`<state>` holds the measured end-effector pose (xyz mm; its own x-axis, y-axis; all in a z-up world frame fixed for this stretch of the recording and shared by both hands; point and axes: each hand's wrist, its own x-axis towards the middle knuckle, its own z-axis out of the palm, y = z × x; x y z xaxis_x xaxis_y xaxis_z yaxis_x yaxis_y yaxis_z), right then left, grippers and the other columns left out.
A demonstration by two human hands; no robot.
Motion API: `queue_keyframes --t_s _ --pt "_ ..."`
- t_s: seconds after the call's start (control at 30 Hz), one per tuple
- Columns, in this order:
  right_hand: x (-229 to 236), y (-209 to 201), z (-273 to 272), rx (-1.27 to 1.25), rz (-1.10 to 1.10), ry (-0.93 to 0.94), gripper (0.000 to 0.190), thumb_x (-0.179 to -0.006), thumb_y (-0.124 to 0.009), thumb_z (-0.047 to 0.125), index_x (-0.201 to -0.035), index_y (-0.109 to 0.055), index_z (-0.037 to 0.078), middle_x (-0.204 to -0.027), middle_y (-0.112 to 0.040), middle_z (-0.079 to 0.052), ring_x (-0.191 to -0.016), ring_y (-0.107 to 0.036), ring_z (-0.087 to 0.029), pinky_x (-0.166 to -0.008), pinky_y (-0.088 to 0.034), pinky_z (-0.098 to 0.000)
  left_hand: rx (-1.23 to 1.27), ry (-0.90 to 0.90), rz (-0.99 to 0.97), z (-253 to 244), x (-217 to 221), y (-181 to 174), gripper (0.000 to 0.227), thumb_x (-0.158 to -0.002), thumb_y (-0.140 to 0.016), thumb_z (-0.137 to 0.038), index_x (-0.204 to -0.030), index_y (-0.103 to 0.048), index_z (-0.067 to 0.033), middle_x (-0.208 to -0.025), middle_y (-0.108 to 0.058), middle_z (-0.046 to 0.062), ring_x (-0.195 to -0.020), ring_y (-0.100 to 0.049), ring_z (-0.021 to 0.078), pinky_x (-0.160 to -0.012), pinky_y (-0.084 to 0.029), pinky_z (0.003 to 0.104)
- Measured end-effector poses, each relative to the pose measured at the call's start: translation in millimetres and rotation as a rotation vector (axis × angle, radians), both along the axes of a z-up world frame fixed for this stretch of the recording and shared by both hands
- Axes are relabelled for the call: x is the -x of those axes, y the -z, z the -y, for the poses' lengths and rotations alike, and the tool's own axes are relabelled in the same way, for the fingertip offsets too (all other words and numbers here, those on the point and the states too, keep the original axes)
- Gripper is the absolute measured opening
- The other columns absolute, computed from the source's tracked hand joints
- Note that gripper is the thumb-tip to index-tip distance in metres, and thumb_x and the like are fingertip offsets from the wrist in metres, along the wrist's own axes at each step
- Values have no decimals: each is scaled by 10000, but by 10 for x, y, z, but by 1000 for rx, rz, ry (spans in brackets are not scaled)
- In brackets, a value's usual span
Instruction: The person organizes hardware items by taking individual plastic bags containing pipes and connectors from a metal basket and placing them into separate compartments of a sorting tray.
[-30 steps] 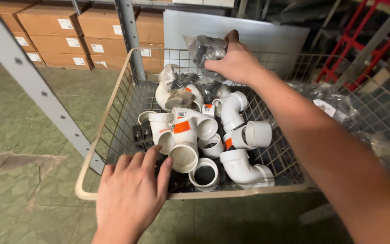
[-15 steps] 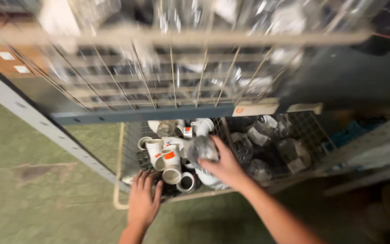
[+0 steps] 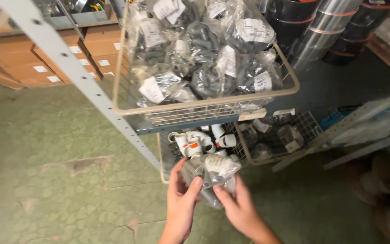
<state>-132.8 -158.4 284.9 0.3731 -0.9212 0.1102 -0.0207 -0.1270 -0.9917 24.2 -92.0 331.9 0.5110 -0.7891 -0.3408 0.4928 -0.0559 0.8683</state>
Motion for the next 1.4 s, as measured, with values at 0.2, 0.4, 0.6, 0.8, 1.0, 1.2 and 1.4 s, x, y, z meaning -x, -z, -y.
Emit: queue_keyframes --t_s 0.2,0.4,0.6,0.8,1.0,1.2,1.4 --pt "28 -796 -205 -218 496 -186 930 -973 -847 370 -1737 -437 33 -1633 -696 -260 -1409 -756 -403 -1087 -707 -591 342 -92 189 -327 -103 -647 1167 -686 -1047 -36 -1710 -488 -88 -1458 -813 198 -1285 -772 240 -1153 -621 397" --pt "37 -1285 -256 -305 186 103 526 -999 -759 188 -1507 -751 48 -1333 -894 -147 -1153 -864 -273 -831 -774 -474 312 13 369 -377 -66 -822 1060 -705 -1085 -122 -1635 -576 -122 -1562 -763 117 -1384 -764 211 -1162 -623 364" --pt "217 -1533 54 -49 31 73 667 -837 -930 161 -1483 -818 39 -1381 -919 -89 -1184 -821 -174 -1012 -635 -313 282 94 235 -178 -117 -1053 1023 -762 -1019 -190 -1668 -546 -144 -1602 -722 83 -1318 -774 232 -957 -731 388" --pt "130 -1734 262 -110 49 -22 888 -670 -1052 69 -1507 -758 109 -1597 -859 -82 -1365 -871 -234 -1051 -689 -362 316 -19 70 162 11 -1173 835 -706 -1078 -6 -1459 -719 -33 -1229 -928 174 -1124 -853 246 -1045 -699 400" --pt "329 -1503 1007 214 265 -479 964 -890 -926 110 -1709 -444 -48 -1852 -468 -235 -1715 -503 -352 -1342 -518 -532 393 -265 349 555 -292 -1619 660 -810 -967 -12 -1429 -739 -27 -1316 -895 135 -1158 -830 228 -1077 -669 398" --pt "638 -1141 1554 207 222 -471 633 -976 -802 23 -1574 -595 3 -1708 -660 -228 -1431 -788 -347 -1113 -709 -465 219 -421 460 946 -586 -2039 506 -887 -890 -63 -1357 -705 -51 -1160 -875 164 -949 -823 238 -704 -745 381" --pt "844 -894 1663 63 212 -299 464 -880 -772 -64 -1343 -789 -42 -1509 -790 -188 -1124 -905 -321 -895 -731 -403 167 -344 562 1822 -813 -2230 705 -872 -913 -137 -1504 -601 -145 -1203 -823 125 -948 -803 179 -797 -740 326"
